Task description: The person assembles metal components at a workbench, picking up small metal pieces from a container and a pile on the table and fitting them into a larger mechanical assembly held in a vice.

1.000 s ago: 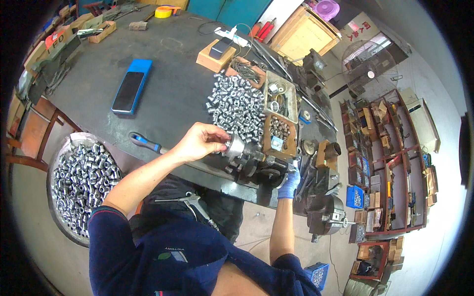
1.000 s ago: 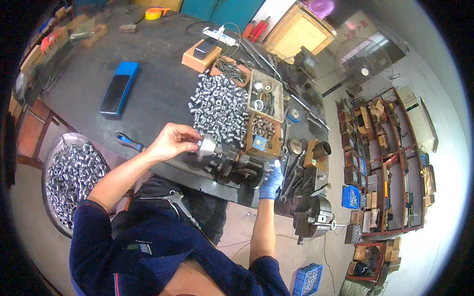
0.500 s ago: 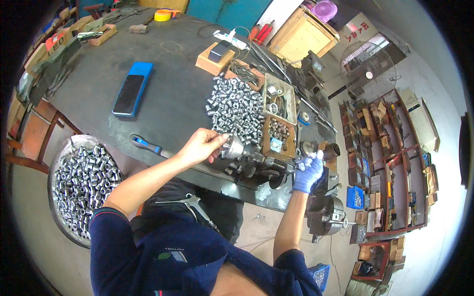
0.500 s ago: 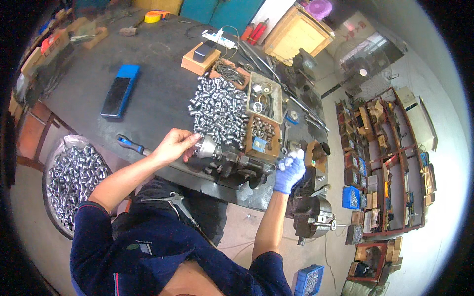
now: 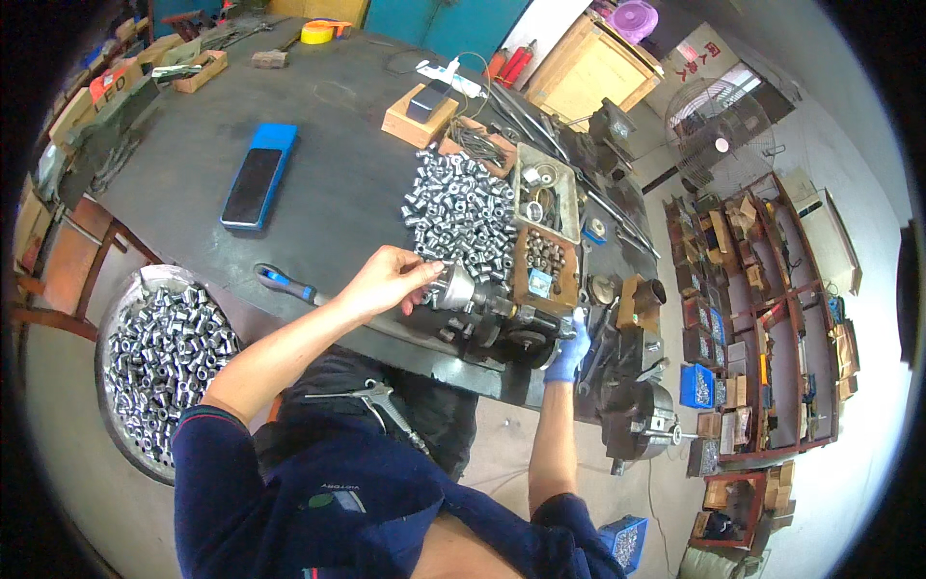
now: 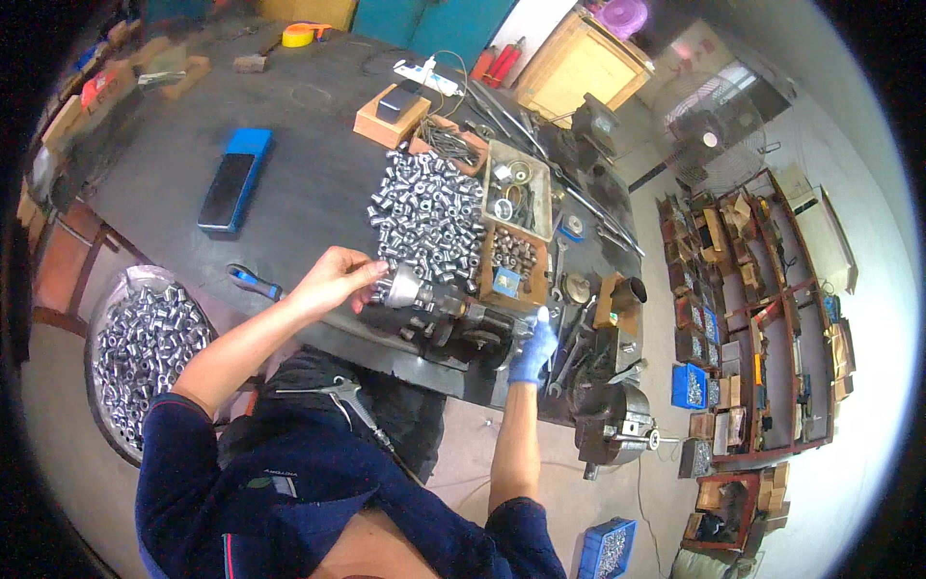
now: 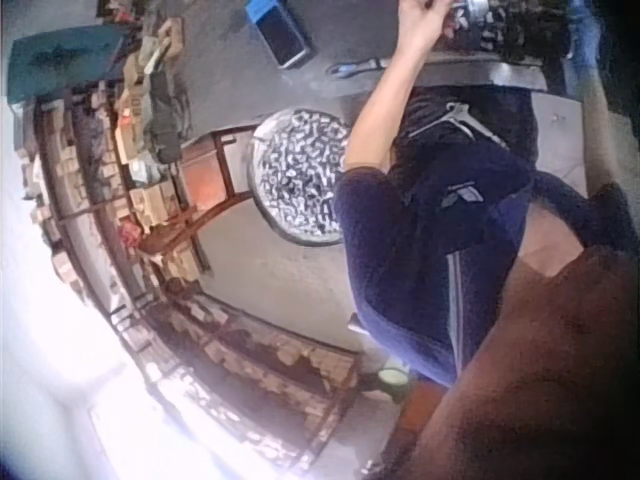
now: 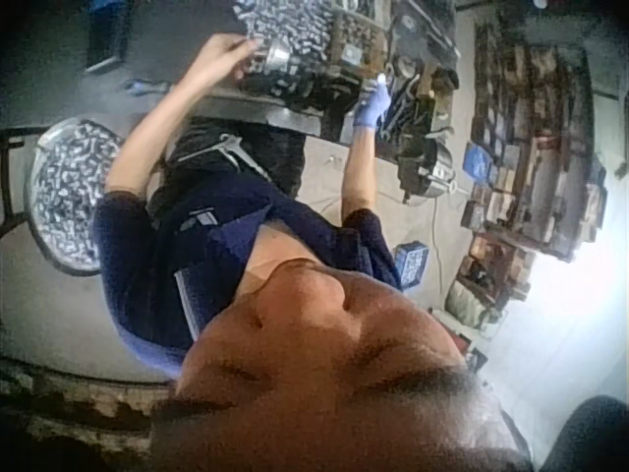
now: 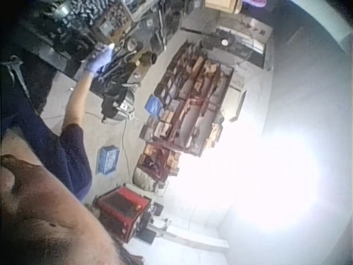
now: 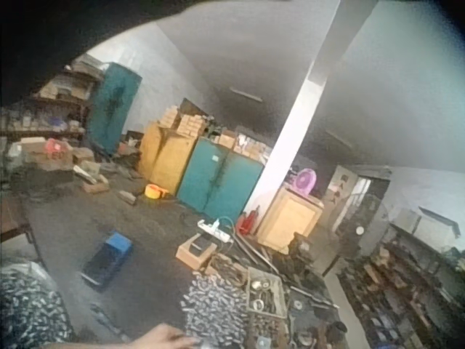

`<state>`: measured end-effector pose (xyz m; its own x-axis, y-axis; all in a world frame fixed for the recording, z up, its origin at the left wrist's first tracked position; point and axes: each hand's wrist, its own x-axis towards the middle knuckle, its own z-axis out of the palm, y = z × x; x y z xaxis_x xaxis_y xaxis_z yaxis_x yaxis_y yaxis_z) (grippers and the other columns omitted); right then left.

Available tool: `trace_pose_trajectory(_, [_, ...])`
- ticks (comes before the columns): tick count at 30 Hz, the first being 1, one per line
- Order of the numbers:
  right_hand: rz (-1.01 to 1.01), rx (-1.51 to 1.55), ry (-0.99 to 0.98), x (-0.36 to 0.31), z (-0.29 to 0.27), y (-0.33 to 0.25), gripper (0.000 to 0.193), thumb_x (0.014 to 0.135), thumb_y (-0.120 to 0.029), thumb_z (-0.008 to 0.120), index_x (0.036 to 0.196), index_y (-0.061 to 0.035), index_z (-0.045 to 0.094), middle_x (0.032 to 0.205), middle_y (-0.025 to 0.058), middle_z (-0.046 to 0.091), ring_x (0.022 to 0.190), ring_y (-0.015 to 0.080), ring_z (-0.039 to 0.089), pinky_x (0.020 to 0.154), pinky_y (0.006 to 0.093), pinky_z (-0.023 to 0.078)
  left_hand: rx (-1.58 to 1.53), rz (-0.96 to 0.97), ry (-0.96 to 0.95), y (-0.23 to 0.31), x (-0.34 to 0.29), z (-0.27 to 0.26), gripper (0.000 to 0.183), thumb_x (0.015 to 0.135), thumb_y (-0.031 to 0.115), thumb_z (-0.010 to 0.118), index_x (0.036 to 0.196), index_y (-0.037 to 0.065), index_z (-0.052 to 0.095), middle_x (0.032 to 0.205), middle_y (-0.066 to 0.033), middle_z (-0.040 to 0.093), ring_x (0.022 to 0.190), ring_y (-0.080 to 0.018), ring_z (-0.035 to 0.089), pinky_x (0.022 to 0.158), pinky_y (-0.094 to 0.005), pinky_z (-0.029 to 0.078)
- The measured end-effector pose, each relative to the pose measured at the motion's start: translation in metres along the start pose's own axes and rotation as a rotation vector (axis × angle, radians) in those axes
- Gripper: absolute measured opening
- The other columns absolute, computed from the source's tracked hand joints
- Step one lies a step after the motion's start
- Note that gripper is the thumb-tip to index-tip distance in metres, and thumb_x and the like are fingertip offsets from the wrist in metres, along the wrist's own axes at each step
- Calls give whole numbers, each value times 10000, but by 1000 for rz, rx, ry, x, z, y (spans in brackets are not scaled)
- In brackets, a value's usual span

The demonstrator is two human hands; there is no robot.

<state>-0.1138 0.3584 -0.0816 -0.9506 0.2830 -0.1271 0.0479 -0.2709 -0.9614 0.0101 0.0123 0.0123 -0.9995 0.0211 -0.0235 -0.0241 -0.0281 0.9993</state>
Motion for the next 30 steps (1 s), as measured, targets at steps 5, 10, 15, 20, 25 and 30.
trace_pose_trajectory(5, [-67,383,-305,4,26,-60,177,890,-221,498,811,-65,528,605,24,536,433,76,473,341,192,342,124,-9,136,5,-21,-39,402,846,358,562,667,-2,561,565,-44,552,465,-106,529,434,-233,407])
trace_pose_trajectory(10, [-305,517,-449,-56,10,-89,165,880,-167,495,760,-53,496,559,-4,431,462,44,411,347,183,319,399,-133,437,-5,-115,-125,354,834,268,573,604,-1,553,488,-33,507,443,-87,493,402,-243,352])
trace_pose_trajectory(15, [-309,476,-319,-98,-18,-66,230,872,-207,517,702,-57,477,590,33,492,403,60,403,304,196,336,1377,-292,620,-30,-205,-178,183,701,154,640,690,-19,580,592,-167,570,570,-321,566,534,-394,434])
trace_pose_trajectory(20, [89,488,-226,-77,-32,-14,259,894,-291,479,727,-96,510,639,11,547,422,49,415,303,193,292,902,-53,548,-11,-122,-115,156,733,160,617,754,5,607,713,-174,600,709,-331,597,635,-404,461])
trace_pose_trajectory(25, [-68,273,-110,-43,-3,0,241,845,-205,530,967,-5,588,876,72,617,728,169,594,644,286,500,1078,191,134,-42,-10,-30,223,724,251,604,764,33,617,721,-163,606,738,-334,595,648,-426,462])
trace_pose_trajectory(30, [8,388,-173,-41,-14,7,230,837,-211,557,971,-26,582,848,58,618,720,169,596,665,287,509,994,81,95,-77,23,-17,172,708,227,635,740,60,614,689,-141,612,720,-318,600,621,-416,462])
